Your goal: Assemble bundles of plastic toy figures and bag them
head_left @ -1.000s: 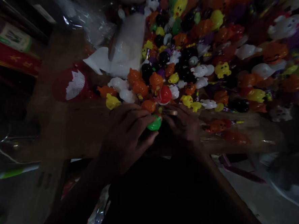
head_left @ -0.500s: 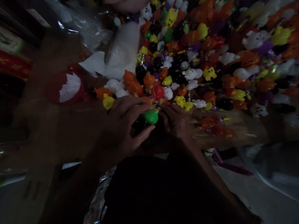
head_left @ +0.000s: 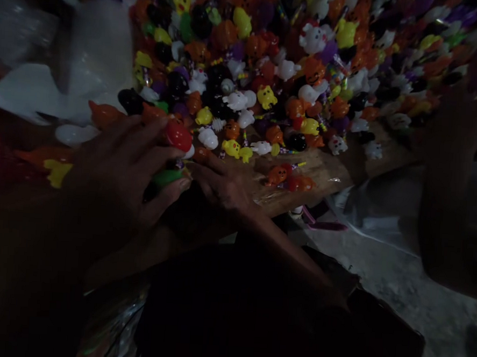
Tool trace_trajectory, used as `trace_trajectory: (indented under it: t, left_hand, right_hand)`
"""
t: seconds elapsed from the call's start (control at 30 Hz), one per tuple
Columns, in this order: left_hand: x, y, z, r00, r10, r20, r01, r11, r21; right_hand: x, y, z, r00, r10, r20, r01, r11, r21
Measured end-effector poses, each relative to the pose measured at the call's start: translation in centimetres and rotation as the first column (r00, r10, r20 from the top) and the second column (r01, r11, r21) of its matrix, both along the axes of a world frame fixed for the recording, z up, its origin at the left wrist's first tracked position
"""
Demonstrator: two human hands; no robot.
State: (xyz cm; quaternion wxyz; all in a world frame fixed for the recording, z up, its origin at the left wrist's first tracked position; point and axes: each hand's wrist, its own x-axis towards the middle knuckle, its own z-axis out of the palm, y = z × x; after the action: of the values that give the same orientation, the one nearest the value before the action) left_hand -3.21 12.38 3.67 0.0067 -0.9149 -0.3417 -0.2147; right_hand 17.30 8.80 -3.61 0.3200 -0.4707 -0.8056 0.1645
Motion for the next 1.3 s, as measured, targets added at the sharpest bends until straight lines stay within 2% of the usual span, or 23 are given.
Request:
trace_trajectory:
  t: [0.1,0.13,0.2,0.27,0.33,0.4,0.47,0.57,0.7,0.83,0.93,1.07,1.17,1.3]
  left_hand:
    - [0.0,-0.1,-0.1,1.000,0.002,0.003,-0.002,1.000,0.015]
    - [0.0,-0.2,-0.2,1.000,0.008,0.004,-0.008,1.000,0.018]
    - [0.2,-0.4,-0.3,0.998,0.051,0.033,-0.051,0.999,0.015]
    - [0.5,-0.6,-0.4,0.990,0.119,0.073,-0.118,0.993,-0.014]
    - [0.9,-0.8,-0.5,0.987,0.133,0.089,-0.129,0.991,-0.046]
    - [1.2,-0.8,-0.6,0.987,0.133,0.091,-0.128,0.990,-0.057]
    - [1.3,-0.8,-0.6,0.986,0.141,0.089,-0.137,0.989,-0.048]
    - [1.1,-0.7,-0.4,0.987,0.153,0.059,-0.149,0.987,-0.059]
    - [0.6,-0.2,0.8,0.989,0.148,0.003,-0.146,0.974,-0.171]
    - [0.7,0.8,2.7,0.995,0.068,-0.075,-0.086,0.956,-0.282]
    - [0.9,1.8,4.0,0.989,0.021,-0.144,-0.066,0.946,-0.317]
    - [0.9,2.7,5.4,0.972,0.010,-0.233,-0.095,0.930,-0.355]
    - [0.7,3.0,6.3,0.963,0.040,-0.266,-0.141,0.917,-0.373]
    - [0.4,3.1,6.5,0.964,-0.009,-0.265,-0.091,0.927,-0.363]
  right_hand:
    - [3.5,-2.5,1.2,0.990,-0.126,-0.061,0.133,0.985,0.112]
    - [5.2,-3.5,1.6,0.978,-0.194,-0.081,0.204,0.968,0.148]
    - [9.0,-5.0,2.1,0.933,-0.350,-0.085,0.360,0.901,0.241]
    - [12.6,-5.8,2.0,0.923,-0.375,0.087,0.343,0.904,0.253]
    - [15.3,-5.8,1.1,0.915,-0.330,0.234,0.290,0.939,0.187]
    - [16.6,-5.1,0.0,0.913,-0.256,0.316,0.235,0.966,0.103]
    - [16.5,-3.9,-1.0,0.904,-0.227,0.361,0.212,0.974,0.080]
    - [14.4,-1.7,-2.0,0.870,-0.288,0.400,0.260,0.958,0.124]
    - [10.7,1.3,-2.2,0.872,-0.314,0.376,0.287,0.949,0.129]
    - [8.5,2.7,-1.9,0.899,-0.299,0.320,0.294,0.954,0.066]
    - [8.5,2.6,-1.9,0.915,-0.274,0.295,0.269,0.961,0.057]
    - [9.6,2.4,-2.1,0.881,-0.384,0.275,0.373,0.923,0.093]
    - [10.0,2.9,-1.7,0.851,-0.395,0.345,0.389,0.917,0.088]
    - [9.1,4.0,0.3,0.814,-0.326,0.480,0.357,0.934,0.030]
